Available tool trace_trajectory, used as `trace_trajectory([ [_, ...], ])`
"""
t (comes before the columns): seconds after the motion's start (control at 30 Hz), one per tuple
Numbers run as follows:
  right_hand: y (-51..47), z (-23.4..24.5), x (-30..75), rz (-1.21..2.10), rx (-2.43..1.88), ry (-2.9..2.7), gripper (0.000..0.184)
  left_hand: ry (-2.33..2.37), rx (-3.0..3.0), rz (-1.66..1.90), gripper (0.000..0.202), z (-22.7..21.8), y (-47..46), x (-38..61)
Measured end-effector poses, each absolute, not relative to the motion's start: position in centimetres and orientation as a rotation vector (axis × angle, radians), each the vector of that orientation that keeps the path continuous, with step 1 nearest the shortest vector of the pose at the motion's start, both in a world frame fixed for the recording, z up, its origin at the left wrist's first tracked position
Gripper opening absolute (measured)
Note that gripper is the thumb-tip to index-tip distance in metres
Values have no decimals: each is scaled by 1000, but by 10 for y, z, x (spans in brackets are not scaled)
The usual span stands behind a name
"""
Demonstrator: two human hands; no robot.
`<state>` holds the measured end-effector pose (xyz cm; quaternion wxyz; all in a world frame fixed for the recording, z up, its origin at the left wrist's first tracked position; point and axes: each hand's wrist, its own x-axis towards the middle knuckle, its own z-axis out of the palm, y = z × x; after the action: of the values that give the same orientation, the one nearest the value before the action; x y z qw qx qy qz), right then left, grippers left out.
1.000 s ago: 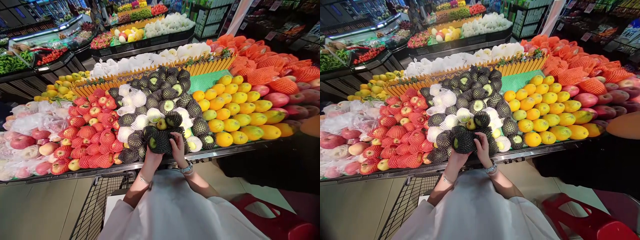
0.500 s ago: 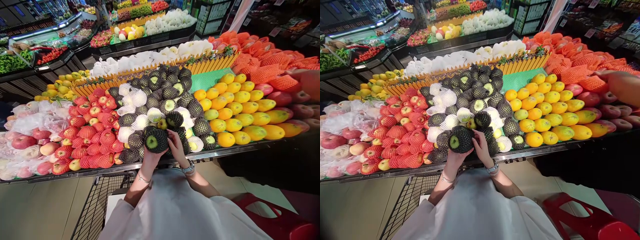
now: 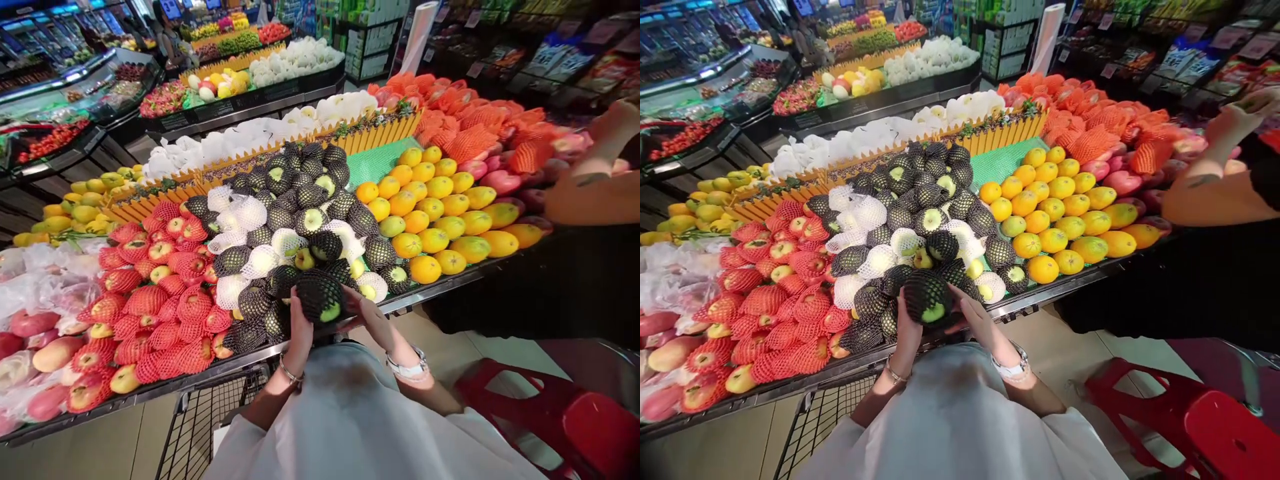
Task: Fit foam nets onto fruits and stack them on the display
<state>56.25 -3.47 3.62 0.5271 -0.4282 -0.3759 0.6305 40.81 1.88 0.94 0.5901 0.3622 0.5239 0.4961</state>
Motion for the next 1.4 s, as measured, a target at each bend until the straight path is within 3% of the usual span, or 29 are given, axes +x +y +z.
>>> trace_trajectory([
  [0.2,-62,5,617,1640,-1026,-583,64,925,1738,722,60,11,15,439],
  [0.37,-77,-12,629,1548,-1006,-409,48,696,2107,588,51,29,20,464],
  [0.5,-72,-14,620,1300,-1063,-248,45,641,2032,749,42,36,27,466],
  [0.7,-21,-28,637,550,-1339,-450,84,774,1704,974,31,28,40,440],
  [0.8,13,-40,644,270,-1511,-568,86,835,1630,964,30,22,41,425],
  [0.97,40,-55,633,184,-1608,-869,80,936,1559,1032,29,13,29,399],
  [1.13,34,-44,634,52,-1760,-1161,89,1080,1495,1115,29,14,15,370],
  [1.4,38,-29,648,176,-1696,-1413,65,1197,1373,1276,31,12,12,340],
])
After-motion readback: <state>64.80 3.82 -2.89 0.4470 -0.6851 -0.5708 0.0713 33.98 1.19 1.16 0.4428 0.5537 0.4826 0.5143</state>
